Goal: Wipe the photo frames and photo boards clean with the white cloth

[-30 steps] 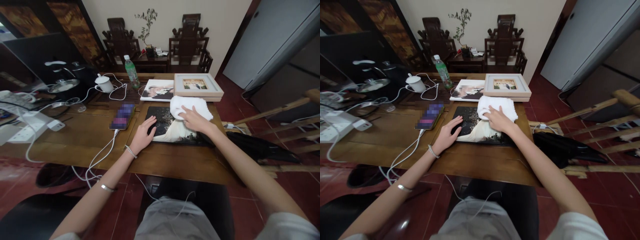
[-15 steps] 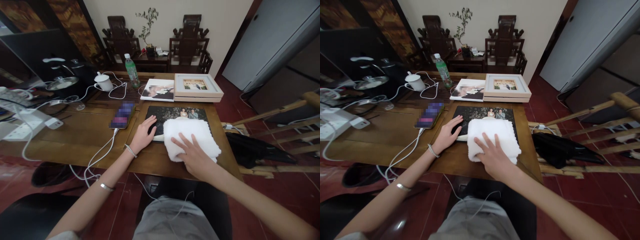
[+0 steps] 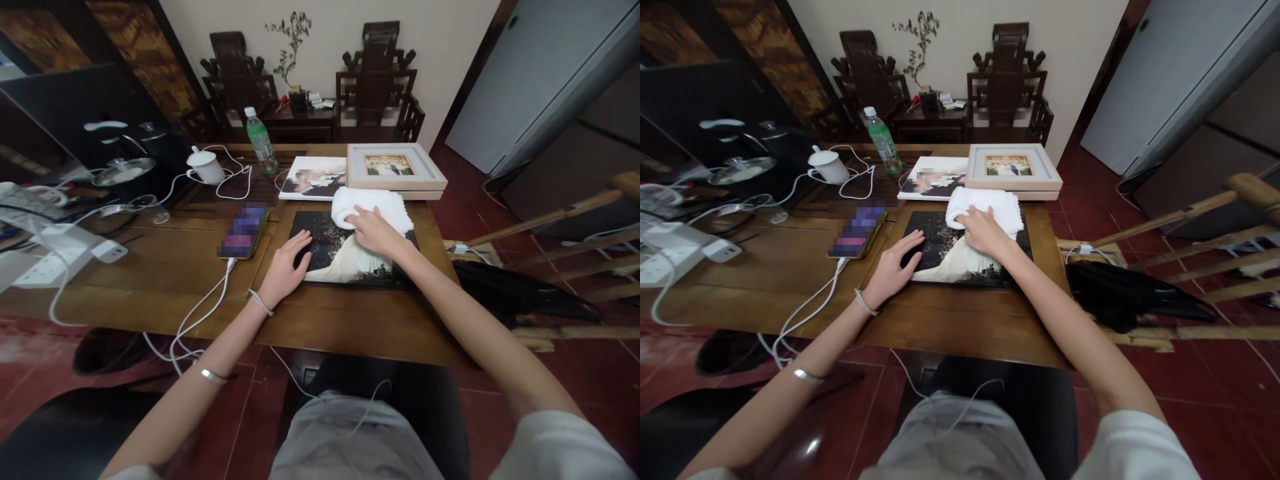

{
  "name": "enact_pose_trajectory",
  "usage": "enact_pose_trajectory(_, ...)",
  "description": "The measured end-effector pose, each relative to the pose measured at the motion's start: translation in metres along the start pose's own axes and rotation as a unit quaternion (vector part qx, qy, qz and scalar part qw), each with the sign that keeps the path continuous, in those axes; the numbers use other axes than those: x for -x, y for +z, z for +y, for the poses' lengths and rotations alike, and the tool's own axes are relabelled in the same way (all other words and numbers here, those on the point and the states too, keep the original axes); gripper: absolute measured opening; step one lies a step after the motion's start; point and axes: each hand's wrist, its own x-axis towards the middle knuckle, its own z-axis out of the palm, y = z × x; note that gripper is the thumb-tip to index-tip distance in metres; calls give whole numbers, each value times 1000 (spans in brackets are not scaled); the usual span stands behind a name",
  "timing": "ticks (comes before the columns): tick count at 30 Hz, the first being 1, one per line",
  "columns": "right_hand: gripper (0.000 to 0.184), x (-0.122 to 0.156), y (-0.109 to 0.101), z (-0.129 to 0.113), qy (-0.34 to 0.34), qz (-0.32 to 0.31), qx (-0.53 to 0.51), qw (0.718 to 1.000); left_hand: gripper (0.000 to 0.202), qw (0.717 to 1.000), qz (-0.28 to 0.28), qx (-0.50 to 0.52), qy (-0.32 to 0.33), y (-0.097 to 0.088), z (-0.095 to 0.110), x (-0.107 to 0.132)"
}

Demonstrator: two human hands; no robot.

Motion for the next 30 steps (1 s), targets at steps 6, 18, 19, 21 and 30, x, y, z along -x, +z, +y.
enact_pose_trajectory(6,52,42,6,-35,-25,3,-3,1000,33,1000,-1,0,-1,1,-1,0)
enact_pose_trajectory(18,48,98,-1,-58,-78,-29,-30,996,33,1000,0,0,-6,1,0,0)
enact_pose_trajectory(19,49,89,-2,-50,-67,-27,-28,997,33,1000,1,1,-5,1,0,0)
enact_pose_trajectory(21,51,69,-2,-34,-42,-22,-20,999,33,1000,2,2,-4,1,0,0)
enact_pose_trajectory(30,50,7,15,-49,25,6,39,999,40,997,24,66,-15,-4,6,2)
